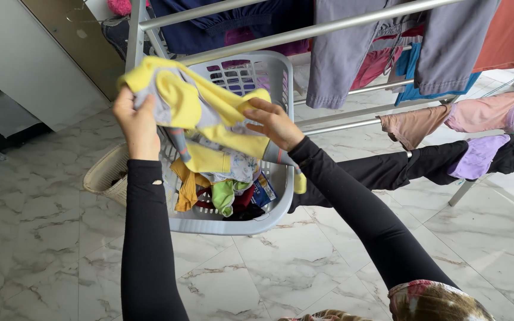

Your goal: Gathering and hanging various items of clothing onto a multi-tier laundry drying rack.

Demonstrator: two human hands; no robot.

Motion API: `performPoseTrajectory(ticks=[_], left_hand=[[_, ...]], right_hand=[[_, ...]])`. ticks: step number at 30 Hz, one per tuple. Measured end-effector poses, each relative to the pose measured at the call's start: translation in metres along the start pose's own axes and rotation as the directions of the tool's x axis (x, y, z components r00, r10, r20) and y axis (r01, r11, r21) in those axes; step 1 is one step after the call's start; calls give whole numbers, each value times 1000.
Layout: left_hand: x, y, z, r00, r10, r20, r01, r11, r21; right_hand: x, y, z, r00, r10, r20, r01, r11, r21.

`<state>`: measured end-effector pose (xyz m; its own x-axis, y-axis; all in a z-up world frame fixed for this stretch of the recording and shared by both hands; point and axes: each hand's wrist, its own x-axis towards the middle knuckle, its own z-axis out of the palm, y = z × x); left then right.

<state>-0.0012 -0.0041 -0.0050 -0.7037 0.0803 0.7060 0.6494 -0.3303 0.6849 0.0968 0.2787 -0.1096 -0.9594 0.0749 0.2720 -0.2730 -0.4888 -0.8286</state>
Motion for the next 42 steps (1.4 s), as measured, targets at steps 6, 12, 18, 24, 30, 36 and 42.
performPoseTrajectory(ticks=[6, 12, 18, 24, 30, 36, 42], left_hand=[[-27, -51, -7, 855, -426, 297, 170, 770, 615], [-47, -57, 62, 866, -324, 380, -50, 701, 711], [-69, -60, 148, 803, -234, 549, -4, 918, 397], [-90, -69, 210, 761, -291, 580, 135, 945, 297], [-98, -101, 242, 740, -400, 541, 321, 916, 238], [-86, -93, 272, 714, -556, 426, 537, 825, 175], [-82, -81, 317, 674, -630, 386, 656, 751, 79]], right_hand=[[16, -15, -88, 943, -182, -278, 152, 980, -125], [49, -65, -237, 657, -477, -584, 457, 868, -194], [63, -121, -300, 521, -582, -625, 409, 812, -415], [61, -154, -274, 646, -464, -606, 336, 886, -321], [70, -146, -293, 735, -457, -501, 431, 885, -175], [22, -144, -247, 577, -694, -431, 563, 720, -405], [-51, -115, -234, 565, -755, -333, 485, 631, -606]])
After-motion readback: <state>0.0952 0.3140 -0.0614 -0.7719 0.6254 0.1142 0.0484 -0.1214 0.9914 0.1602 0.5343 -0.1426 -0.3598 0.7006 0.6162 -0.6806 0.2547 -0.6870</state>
